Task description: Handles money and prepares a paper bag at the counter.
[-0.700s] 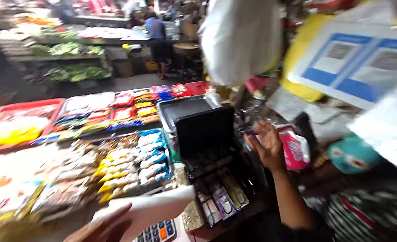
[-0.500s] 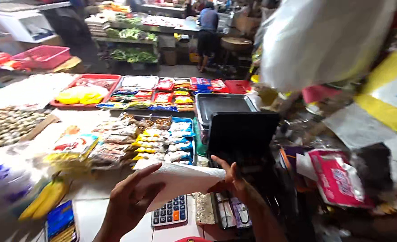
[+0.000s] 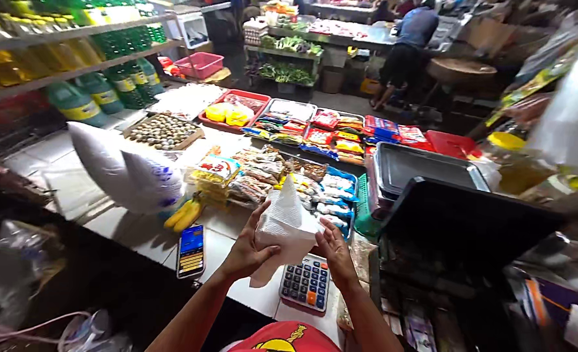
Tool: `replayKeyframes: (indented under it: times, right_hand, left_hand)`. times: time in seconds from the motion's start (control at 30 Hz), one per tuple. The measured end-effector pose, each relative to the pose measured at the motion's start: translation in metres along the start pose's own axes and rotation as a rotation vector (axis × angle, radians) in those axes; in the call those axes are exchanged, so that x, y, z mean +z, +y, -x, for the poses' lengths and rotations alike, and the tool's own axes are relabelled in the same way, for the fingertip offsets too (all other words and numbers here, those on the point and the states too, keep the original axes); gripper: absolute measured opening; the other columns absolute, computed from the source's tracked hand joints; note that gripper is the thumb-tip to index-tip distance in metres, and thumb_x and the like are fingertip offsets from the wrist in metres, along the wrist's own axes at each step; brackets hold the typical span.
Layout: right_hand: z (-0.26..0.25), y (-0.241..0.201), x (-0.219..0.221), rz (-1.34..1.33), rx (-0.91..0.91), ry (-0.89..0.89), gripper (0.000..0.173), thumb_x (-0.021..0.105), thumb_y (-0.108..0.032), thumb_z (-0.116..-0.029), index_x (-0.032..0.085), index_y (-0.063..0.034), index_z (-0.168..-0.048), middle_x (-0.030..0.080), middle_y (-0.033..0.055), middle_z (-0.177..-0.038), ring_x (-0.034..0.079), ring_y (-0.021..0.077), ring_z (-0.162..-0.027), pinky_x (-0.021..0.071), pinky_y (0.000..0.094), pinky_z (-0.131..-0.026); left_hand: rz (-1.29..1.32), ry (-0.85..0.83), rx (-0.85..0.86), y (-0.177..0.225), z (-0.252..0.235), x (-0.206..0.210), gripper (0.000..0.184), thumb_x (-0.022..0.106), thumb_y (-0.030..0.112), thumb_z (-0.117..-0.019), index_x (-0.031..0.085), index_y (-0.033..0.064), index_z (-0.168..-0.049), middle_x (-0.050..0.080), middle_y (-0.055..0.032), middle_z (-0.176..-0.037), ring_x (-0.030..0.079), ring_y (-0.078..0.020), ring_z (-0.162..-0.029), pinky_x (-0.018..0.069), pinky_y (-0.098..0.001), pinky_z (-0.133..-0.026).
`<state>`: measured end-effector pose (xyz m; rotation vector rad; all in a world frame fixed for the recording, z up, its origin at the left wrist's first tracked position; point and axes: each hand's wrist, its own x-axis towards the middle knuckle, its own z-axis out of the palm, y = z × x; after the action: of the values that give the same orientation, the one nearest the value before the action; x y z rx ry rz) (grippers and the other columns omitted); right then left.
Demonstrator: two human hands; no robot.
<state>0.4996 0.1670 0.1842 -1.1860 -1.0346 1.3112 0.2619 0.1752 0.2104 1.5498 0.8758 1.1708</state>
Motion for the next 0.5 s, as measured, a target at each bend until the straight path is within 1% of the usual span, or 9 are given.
replayKeyframes:
  times: [0.03, 0.1, 0.17, 0.2, 0.23, 0.3, 0.37, 0.43, 0.5]
  right_hand:
    - [-0.005, 0.001, 0.010, -0.022, 0.004, -0.017, 0.057, 0.061, -0.014, -0.0982, 0.040, 0.0010, -0.150, 0.057, 0.0177, -0.138, 0.064, 0.0169, -0.115, 0.0573, 0.0331, -0.094]
    - [-0.019, 0.013, 0.026, -0.196, 0.105, -0.067, 0.058, 0.058, -0.012, -0.0992, 0.035, -0.0031, -0.151, 0.066, 0.0174, -0.122, 0.071, 0.0214, -0.098, 0.0621, 0.0402, -0.083]
    - [-0.030, 0.038, 0.037, -0.355, 0.266, -0.153, 0.059, 0.047, -0.025, -0.1064, 0.021, -0.0140, -0.158, 0.061, 0.0183, -0.131, 0.070, 0.0272, -0.102, 0.0609, 0.0453, -0.083]
    - [-0.032, 0.048, 0.042, -0.384, 0.336, -0.165, 0.060, 0.043, -0.032, -0.1086, 0.015, -0.0186, -0.160, 0.059, 0.0185, -0.137, 0.069, 0.0285, -0.107, 0.0592, 0.0467, -0.086]
    - [-0.031, 0.054, 0.048, -0.406, 0.367, -0.157, 0.061, 0.042, -0.033, -0.1087, 0.013, -0.0201, -0.161, 0.058, 0.0184, -0.139, 0.068, 0.0286, -0.110, 0.0586, 0.0472, -0.088]
    - [-0.028, 0.055, 0.057, -0.439, 0.301, -0.132, 0.064, 0.048, -0.011, -0.1035, 0.017, -0.0178, -0.159, 0.055, 0.0175, -0.139, 0.067, 0.0274, -0.110, 0.0595, 0.0465, -0.088]
    - [-0.030, 0.050, 0.066, -0.396, 0.178, -0.077, 0.074, 0.055, 0.007, -0.0935, 0.023, -0.0125, -0.157, 0.063, 0.0176, -0.128, 0.071, 0.0249, -0.101, 0.0617, 0.0443, -0.083]
    - [-0.036, 0.050, 0.069, -0.296, 0.069, -0.050, 0.079, 0.059, 0.015, -0.0847, 0.028, -0.0050, -0.154, 0.058, 0.0156, -0.133, 0.068, 0.0194, -0.104, 0.0607, 0.0381, -0.085]
    - [-0.041, 0.047, 0.072, -0.223, 0.011, -0.071, 0.083, 0.063, 0.015, -0.0810, 0.028, -0.0028, -0.154, 0.052, 0.0160, -0.142, 0.065, 0.0180, -0.112, 0.0599, 0.0360, -0.089]
  left_hand:
    - [-0.025, -0.012, -0.003, 0.000, 0.003, -0.007, 0.101, 0.080, 0.000, -0.0773, 0.021, 0.0011, -0.159, 0.037, -0.0115, -0.161, 0.060, -0.0097, -0.125, 0.0549, -0.0287, -0.102]
    - [-0.027, -0.026, 0.006, 0.005, 0.009, -0.022, 0.102, 0.080, -0.001, -0.0785, 0.018, 0.0026, -0.160, 0.038, -0.0097, -0.160, 0.060, -0.0090, -0.125, 0.0548, -0.0288, -0.103]
    - [0.042, -0.045, -0.013, 0.005, 0.011, -0.039, 0.104, 0.078, -0.003, -0.0791, 0.014, 0.0035, -0.161, 0.049, -0.0089, -0.151, 0.064, -0.0114, -0.119, 0.0580, -0.0312, -0.099]
    - [0.093, -0.053, -0.054, 0.000, 0.011, -0.049, 0.107, 0.078, -0.003, -0.0788, 0.011, 0.0053, -0.161, 0.058, -0.0093, -0.141, 0.067, -0.0144, -0.114, 0.0599, -0.0337, -0.095]
    - [0.136, -0.060, -0.099, -0.006, 0.013, -0.058, 0.109, 0.078, -0.002, -0.0783, 0.009, 0.0078, -0.162, 0.061, -0.0091, -0.133, 0.069, -0.0164, -0.109, 0.0615, -0.0353, -0.091]
    - [0.220, -0.067, -0.135, -0.018, 0.021, -0.075, 0.107, 0.077, 0.000, -0.0804, 0.008, 0.0085, -0.162, 0.063, -0.0090, -0.127, 0.069, -0.0190, -0.108, 0.0612, -0.0388, -0.092]
    - [0.232, -0.055, -0.155, -0.026, 0.031, -0.088, 0.089, 0.067, 0.002, -0.0899, 0.014, 0.0061, -0.161, 0.068, -0.0062, -0.123, 0.070, -0.0149, -0.106, 0.0595, -0.0364, -0.093]
    - [0.259, 0.034, -0.239, -0.035, 0.040, -0.092, 0.064, 0.049, 0.002, -0.1004, 0.023, 0.0097, -0.159, 0.070, 0.0001, -0.108, 0.069, -0.0072, -0.089, 0.0586, -0.0265, -0.076]
    - [0.338, 0.154, -0.284, -0.045, 0.043, -0.095, 0.050, 0.036, 0.004, -0.1055, 0.031, 0.0110, -0.154, 0.071, 0.0021, -0.096, 0.067, -0.0041, -0.076, 0.0558, -0.0221, -0.064]
